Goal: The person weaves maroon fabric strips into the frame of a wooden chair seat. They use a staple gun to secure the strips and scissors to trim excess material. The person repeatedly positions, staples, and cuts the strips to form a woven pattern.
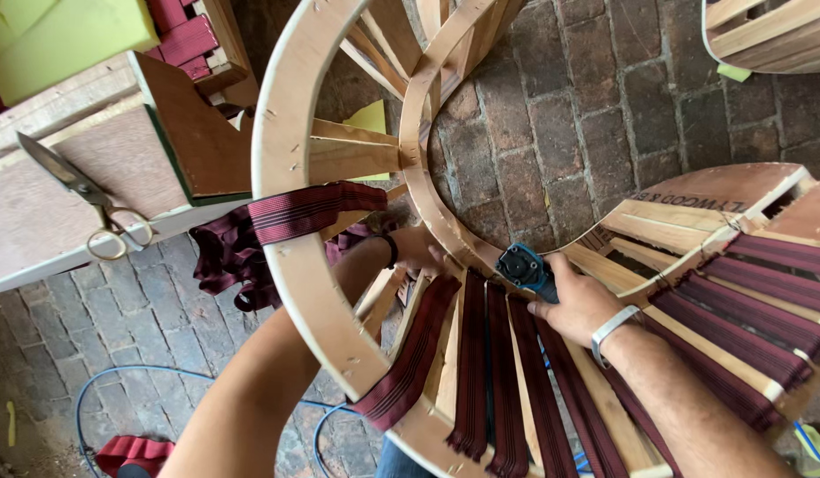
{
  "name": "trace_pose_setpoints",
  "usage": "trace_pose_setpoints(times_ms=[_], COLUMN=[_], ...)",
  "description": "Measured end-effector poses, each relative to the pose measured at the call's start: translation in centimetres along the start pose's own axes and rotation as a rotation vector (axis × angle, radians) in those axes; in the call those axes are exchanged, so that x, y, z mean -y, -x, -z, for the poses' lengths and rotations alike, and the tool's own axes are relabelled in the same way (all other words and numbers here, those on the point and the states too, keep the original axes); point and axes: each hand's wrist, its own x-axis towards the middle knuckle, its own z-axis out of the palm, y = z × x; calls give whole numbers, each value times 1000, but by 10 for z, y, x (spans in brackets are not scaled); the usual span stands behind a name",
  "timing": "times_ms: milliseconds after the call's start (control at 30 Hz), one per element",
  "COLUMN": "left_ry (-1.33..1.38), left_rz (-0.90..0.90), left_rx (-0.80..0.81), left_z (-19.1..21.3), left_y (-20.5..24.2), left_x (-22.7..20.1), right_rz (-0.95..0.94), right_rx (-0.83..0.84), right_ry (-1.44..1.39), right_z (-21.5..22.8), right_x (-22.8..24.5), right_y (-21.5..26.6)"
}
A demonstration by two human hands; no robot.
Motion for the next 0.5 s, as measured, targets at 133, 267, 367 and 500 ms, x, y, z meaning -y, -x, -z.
trace_pose_setpoints(times_ms=[133, 267, 367, 500], left_ry=[47, 166, 299, 133], left_rz=[17, 25, 238, 229], left_rx=[84, -101, -405, -335], left_z=[-6, -16, -16, -21], left_y=[3, -3, -25, -39], left_x=[-7, -1, 16, 54], right_rz=[85, 158, 222, 278], right_rx=[-8, -76, 33, 131], right_ry=[109, 263, 462, 541], right_z=[6, 23, 39, 44], right_x=[-5, 9, 19, 30], right_y=[-4, -2, -8, -16])
